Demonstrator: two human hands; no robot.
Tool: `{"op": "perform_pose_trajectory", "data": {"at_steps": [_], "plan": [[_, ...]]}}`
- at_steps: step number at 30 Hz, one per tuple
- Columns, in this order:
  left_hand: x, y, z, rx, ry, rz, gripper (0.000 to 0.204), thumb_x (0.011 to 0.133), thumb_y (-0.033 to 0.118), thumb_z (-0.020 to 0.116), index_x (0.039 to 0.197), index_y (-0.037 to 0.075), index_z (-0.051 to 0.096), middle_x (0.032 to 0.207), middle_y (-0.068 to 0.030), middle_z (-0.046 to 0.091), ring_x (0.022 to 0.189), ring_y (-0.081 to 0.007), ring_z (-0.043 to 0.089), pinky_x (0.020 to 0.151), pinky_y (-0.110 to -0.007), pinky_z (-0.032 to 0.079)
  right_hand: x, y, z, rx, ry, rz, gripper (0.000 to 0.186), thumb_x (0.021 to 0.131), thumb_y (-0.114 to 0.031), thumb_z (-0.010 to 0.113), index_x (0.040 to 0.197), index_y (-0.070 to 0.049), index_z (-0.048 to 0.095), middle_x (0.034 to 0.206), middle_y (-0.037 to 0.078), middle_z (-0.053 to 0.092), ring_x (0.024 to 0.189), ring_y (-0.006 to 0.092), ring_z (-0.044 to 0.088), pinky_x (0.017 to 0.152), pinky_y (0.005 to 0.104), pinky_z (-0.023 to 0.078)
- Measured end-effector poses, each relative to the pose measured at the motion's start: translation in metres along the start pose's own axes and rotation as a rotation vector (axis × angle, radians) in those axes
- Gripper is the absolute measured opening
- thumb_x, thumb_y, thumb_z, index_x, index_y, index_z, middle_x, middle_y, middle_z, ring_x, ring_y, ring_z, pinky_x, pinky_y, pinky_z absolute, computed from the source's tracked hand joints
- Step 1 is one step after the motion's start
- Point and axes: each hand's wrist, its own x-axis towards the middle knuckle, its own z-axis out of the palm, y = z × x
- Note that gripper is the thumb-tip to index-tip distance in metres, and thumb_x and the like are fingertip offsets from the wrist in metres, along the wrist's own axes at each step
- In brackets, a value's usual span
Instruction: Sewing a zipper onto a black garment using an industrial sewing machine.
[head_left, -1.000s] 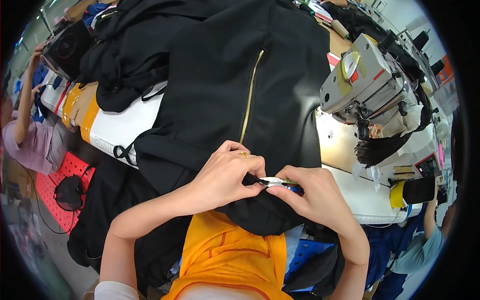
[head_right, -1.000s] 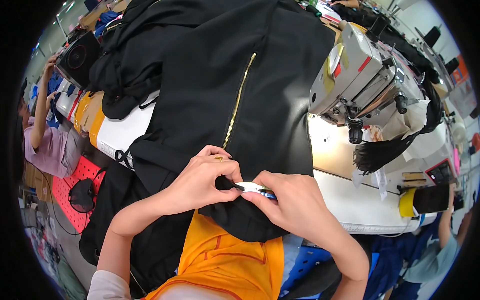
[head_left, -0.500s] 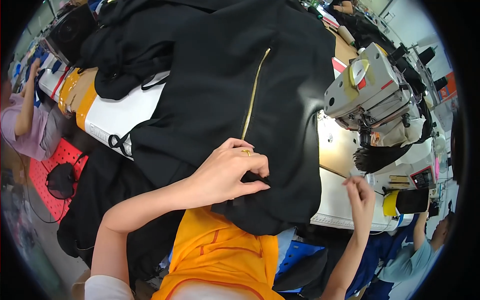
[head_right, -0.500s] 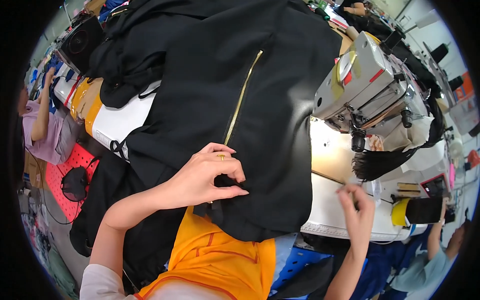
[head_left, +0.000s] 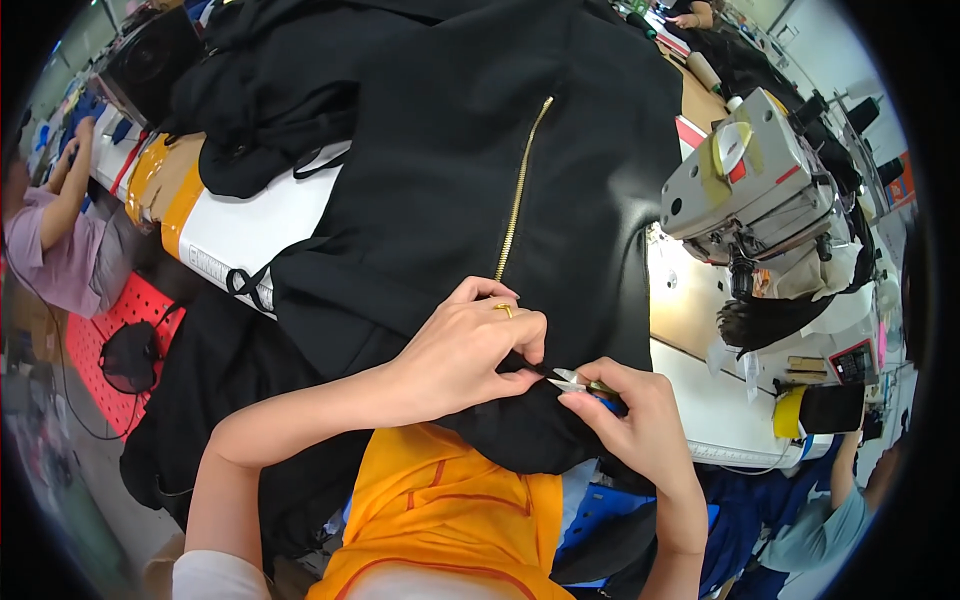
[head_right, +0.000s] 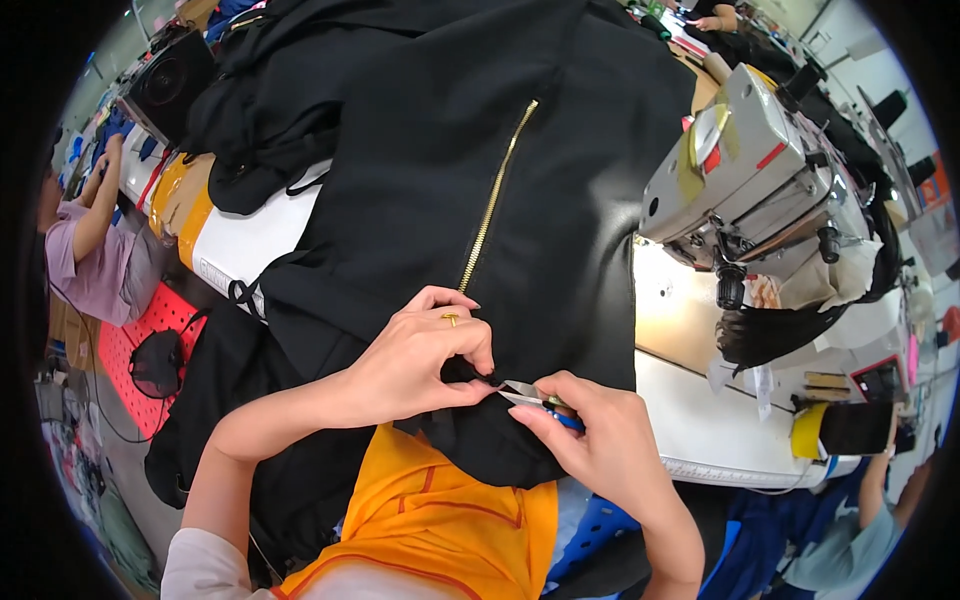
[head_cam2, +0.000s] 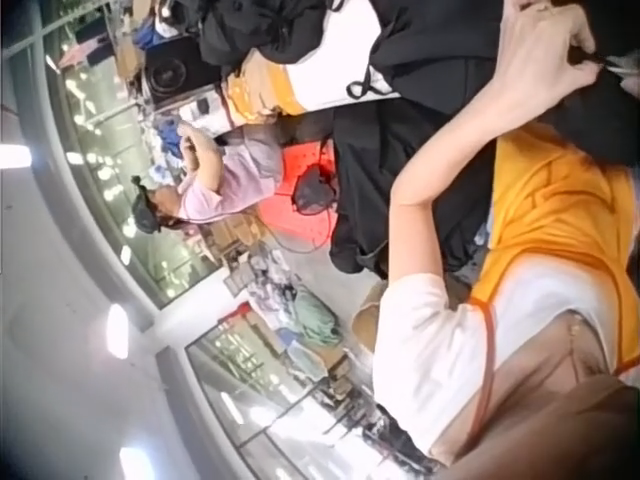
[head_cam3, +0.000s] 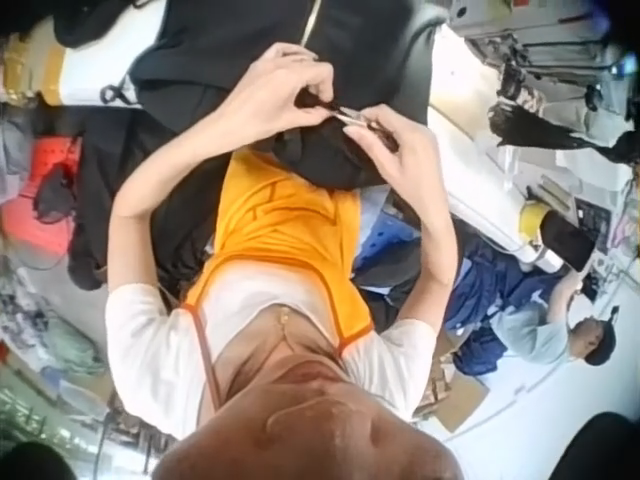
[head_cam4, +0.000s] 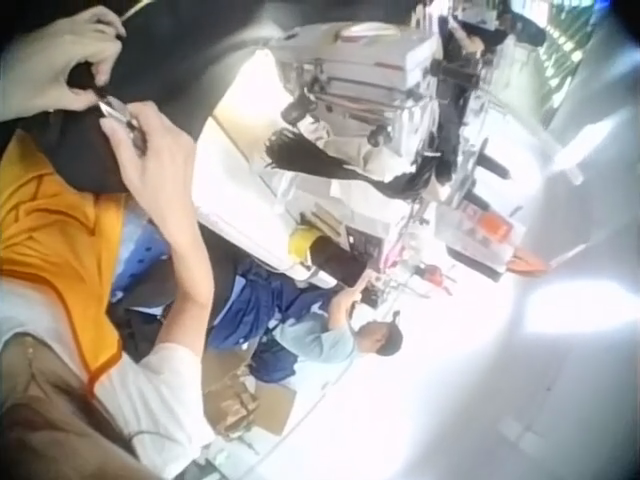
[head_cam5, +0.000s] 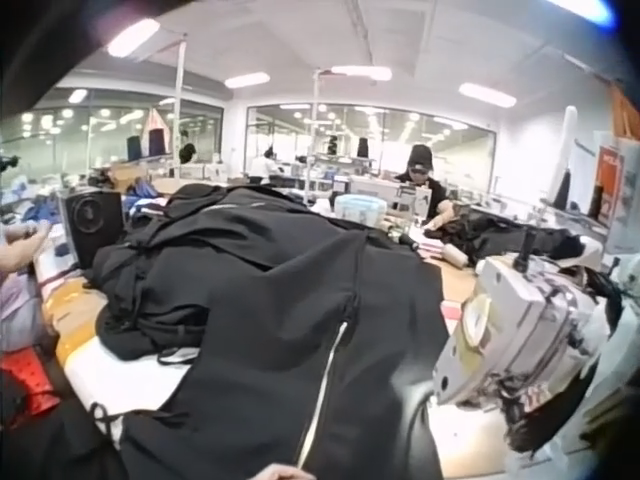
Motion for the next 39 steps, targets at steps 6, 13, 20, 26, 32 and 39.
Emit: {"op": "perform_pose_trajectory", "data": {"at_steps": [6, 13, 20, 26, 32, 39], "plan": [[-0.002, 0.000, 0.000, 0.029, 0.046, 0.025, 0.022, 0.068, 0.007, 0.076, 0.076, 0.008, 0.055, 0.070, -0.0013, 0.059, 0.068, -0.0184, 0.059, 0.098, -0.039, 0.040, 0.008, -0.007, -0.001, -0.065, -0.029, -0.029, 0.024, 0.081, -0.020, 0.074, 0.088, 0.000, 0.064, 0.067, 0.011, 0.060, 0.051, 0.0187, 0.052, 0.050, 0.0274, 0.040], [0.000, 0.002, -0.002, 0.018, 0.021, 0.034, 0.019, 0.074, 0.009, 0.073, 0.079, 0.006, 0.055, 0.073, -0.0038, 0.063, 0.077, -0.0221, 0.062, 0.096, -0.039, 0.039, 0.004, -0.009, -0.006, -0.147, 0.014, -0.058, 0.025, 0.081, -0.021, 0.074, 0.090, 0.000, 0.065, 0.070, 0.011, 0.062, 0.050, 0.0205, 0.053, 0.047, 0.0272, 0.040], [0.002, 0.002, -0.002, 0.066, 0.011, 0.030, 0.018, 0.072, 0.009, 0.074, 0.081, 0.007, 0.058, 0.073, -0.0018, 0.063, 0.074, -0.0187, 0.063, 0.097, -0.038, 0.040, 0.005, -0.014, -0.008, -0.207, 0.022, -0.070, 0.024, 0.081, -0.022, 0.073, 0.089, 0.000, 0.065, 0.069, 0.011, 0.063, 0.050, 0.0210, 0.055, 0.047, 0.0280, 0.042], [-0.001, 0.004, 0.000, 0.124, 0.026, 0.069, 0.018, 0.073, 0.008, 0.073, 0.083, 0.008, 0.058, 0.074, -0.0019, 0.064, 0.077, -0.0192, 0.063, 0.097, -0.038, 0.039, 0.009, -0.017, -0.004, -0.230, 0.021, -0.119, 0.024, 0.082, -0.023, 0.073, 0.088, -0.001, 0.066, 0.067, 0.011, 0.062, 0.050, 0.0228, 0.056, 0.047, 0.0291, 0.042], [0.003, 0.009, 0.002, 0.264, -0.003, 0.110, 0.022, 0.072, 0.010, 0.074, 0.085, 0.008, 0.058, 0.075, -0.0020, 0.064, 0.078, -0.0199, 0.062, 0.098, -0.039, 0.039, 0.014, -0.020, -0.005, -0.279, -0.033, -0.132, 0.025, 0.082, -0.025, 0.073, 0.088, -0.002, 0.066, 0.068, 0.012, 0.062, 0.053, 0.0252, 0.059, 0.049, 0.0303, 0.043], [0.002, 0.002, -0.001, 0.180, -0.039, 0.071, 0.019, 0.075, 0.014, 0.075, 0.083, 0.009, 0.058, 0.076, -0.0014, 0.064, 0.079, -0.0196, 0.062, 0.097, -0.039, 0.039, 0.009, 0.008, -0.025, 0.442, -0.393, -0.031, 0.022, 0.084, -0.026, 0.071, 0.084, -0.004, 0.067, 0.074, 0.010, 0.066, 0.065, 0.0246, 0.065, 0.056, 0.0272, 0.048]]}}
